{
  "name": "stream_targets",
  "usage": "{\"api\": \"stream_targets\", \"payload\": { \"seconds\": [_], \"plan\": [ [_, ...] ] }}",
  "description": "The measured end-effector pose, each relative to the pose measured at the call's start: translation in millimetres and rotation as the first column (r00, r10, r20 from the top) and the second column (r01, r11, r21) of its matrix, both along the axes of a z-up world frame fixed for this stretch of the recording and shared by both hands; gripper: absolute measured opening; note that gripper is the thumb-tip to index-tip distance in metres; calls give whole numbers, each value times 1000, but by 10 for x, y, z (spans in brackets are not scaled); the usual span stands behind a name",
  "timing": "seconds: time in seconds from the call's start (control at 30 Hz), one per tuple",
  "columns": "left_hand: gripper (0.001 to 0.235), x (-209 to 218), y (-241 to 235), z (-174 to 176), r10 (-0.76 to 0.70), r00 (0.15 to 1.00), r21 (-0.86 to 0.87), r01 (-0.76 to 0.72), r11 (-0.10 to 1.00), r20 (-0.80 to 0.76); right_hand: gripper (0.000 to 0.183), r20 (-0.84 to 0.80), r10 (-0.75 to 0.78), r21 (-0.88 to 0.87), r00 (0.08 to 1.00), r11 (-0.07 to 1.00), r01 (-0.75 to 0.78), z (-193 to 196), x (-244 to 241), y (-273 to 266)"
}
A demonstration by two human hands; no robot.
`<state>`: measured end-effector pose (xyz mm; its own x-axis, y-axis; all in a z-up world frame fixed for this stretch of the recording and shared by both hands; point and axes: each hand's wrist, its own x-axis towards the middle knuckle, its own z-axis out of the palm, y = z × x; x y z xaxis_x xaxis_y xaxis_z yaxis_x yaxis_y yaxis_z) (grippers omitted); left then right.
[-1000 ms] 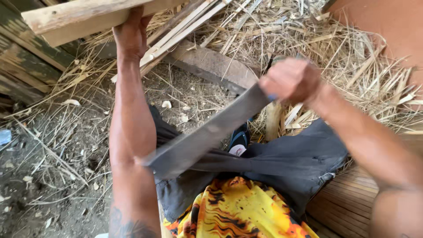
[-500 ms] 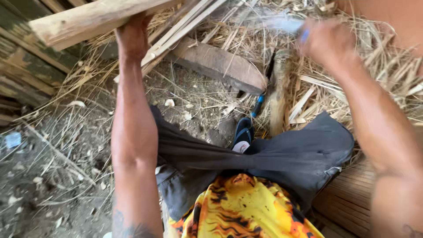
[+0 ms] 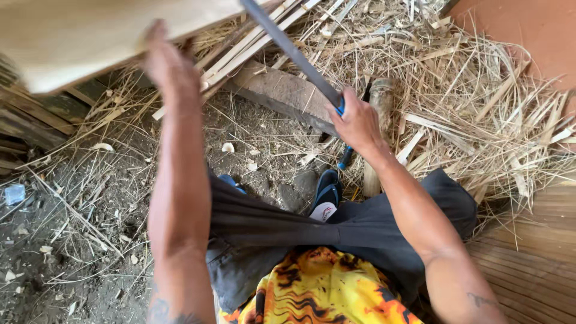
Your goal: The person splits a piece of wood into thin strips using a machete and a wooden mallet. They repeatedly strike the machete to split the wood and then separate the resulting strips by hand.
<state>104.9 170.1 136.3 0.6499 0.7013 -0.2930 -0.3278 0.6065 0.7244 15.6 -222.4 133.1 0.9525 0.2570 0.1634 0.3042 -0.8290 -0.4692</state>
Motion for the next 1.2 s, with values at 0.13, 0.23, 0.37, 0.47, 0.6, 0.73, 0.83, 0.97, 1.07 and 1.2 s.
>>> {"api": "stream_targets", "payload": {
  "seconds": [0.13, 0.23, 0.37, 0.47, 0.6, 0.73, 0.83, 0.97, 1.07, 1.2],
  "plan": [
    [83, -408, 705, 91, 68, 901, 201, -169, 965, 429, 32, -149, -150, 70, 977, 984, 161, -226, 81, -348],
    [95, -295, -66, -291, 129, 974, 342, -187, 921, 184, 31, 3, -141, 68, 990, 988, 140, -461, 263, -362],
    [90, -525, 449, -306, 125, 988, -49, -130, 990, -91, 31, 58, -65, 22, 996, 998, 64, -708, 257, -422],
    [86, -716, 914, -36, 136, 991, -44, -136, 990, -7, 32, 199, 41, -132, 979, 991, -15, -654, 239, -588],
    [84, -515, 596, -118, 269, 960, 199, -250, 948, -75, 28, -12, 10, -222, 1000, 975, -12, -303, 171, -338],
    [78, -319, 580, -399, 318, 944, 196, -329, 924, 85, 34, 13, 277, -168, 961, 948, -271, 3, -91, 113],
    [76, -256, 684, -492, 295, 953, 187, -303, 934, 73, 13, 647, 589, -211, 484, 749, -628, -224, -188, 257],
    [76, -213, 782, -630, 324, 940, 233, -339, 911, 104, 10, -12, 308, -374, 951, 881, -290, -600, 517, -336],
    [78, -122, 836, -602, 345, 932, 298, -362, 883, 109, 21, 7, -270, -213, 963, 940, 265, -708, 885, -950],
    [83, -226, 724, -485, 95, 900, 150, -174, 973, 425, 19, -233, -232, -179, 944, 965, 192, -693, 644, -1080]
  ]
}}
